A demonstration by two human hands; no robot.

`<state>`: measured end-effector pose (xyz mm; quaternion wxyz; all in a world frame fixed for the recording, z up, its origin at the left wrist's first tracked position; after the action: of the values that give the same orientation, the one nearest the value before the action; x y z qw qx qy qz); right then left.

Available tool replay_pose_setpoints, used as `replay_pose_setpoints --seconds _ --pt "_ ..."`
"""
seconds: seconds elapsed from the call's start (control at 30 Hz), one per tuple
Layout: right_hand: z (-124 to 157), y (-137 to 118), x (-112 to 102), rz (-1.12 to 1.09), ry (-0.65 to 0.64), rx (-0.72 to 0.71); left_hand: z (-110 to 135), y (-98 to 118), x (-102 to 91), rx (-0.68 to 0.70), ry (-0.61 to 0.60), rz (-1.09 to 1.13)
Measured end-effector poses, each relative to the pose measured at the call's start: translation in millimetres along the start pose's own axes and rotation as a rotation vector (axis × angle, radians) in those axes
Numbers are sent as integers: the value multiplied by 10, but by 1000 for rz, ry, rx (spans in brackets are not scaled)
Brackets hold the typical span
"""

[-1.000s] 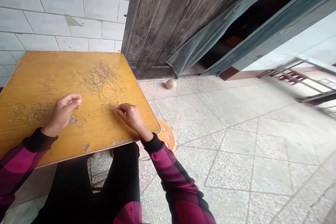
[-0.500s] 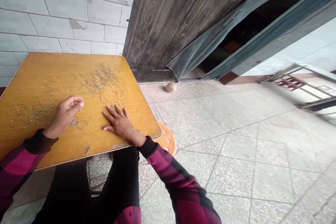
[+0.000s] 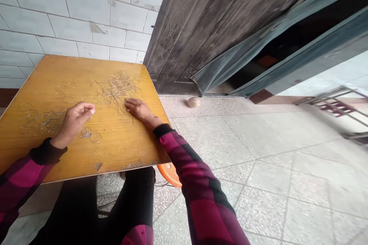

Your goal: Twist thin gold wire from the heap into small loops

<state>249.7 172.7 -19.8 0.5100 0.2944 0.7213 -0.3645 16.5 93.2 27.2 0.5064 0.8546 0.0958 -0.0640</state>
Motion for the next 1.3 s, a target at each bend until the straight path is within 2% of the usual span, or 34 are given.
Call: replay_pose_setpoints --seconds 0.1,0.2,0.27,0.33,0.37,0.47,0.53,0.63,0.73,0.8,0.9,0.97,1.1,1.3 --pt "-127 -8 -216 41 155 72 -34 1 -64 7 29 -2" --pt "-16 -377 -404 -39 256 39 -67 16 -121 13 51 -6" --pt "131 -823 -380 -161 181 -92 -84 30 -151 10 61 -2" --pt "314 -1339 -211 -239 -13 -295 -95 34 -175 0 66 -4" --pt "393 -1535 -117 -221 -83 -349 -99 31 -180 -5 62 -7" --pt "476 -1789 98 -125 -155 -343 -114 5 -163 -11 15 -26" --pt "447 -1761 128 -158 -151 -307 -127 -16 -124 -4 -47 -53" --pt "357 -1550 -4 -354 -91 -238 -144 -27 -45 6 -175 -104" --pt "265 -1211 -129 -596 -47 -44 -133 -19 38 -9 -334 -133" --pt "235 -1009 -106 -786 -87 120 -111 -21 68 -31 -425 -141" --pt "228 -845 -26 -1072 -157 291 -71 -63 90 -75 -522 -111" --pt "224 -788 -17 -1185 -154 357 -29 -125 123 -130 -587 -45" --pt "217 -695 -68 -1298 -91 427 26 -233 175 -235 -632 62" --pt "219 -572 -75 -1367 -22 493 40 -263 221 -198 -657 17"
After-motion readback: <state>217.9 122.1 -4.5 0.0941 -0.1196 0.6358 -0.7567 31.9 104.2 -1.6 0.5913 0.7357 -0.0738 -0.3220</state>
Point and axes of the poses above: each hand's wrist, its own z-axis away from the middle knuckle, its own x-axis out of the palm, y = z × x, the point moved 8 cm from there along -z, towards the middle knuckle, and after that the axes turned 11 degrees about x, right-handed, at the moved point
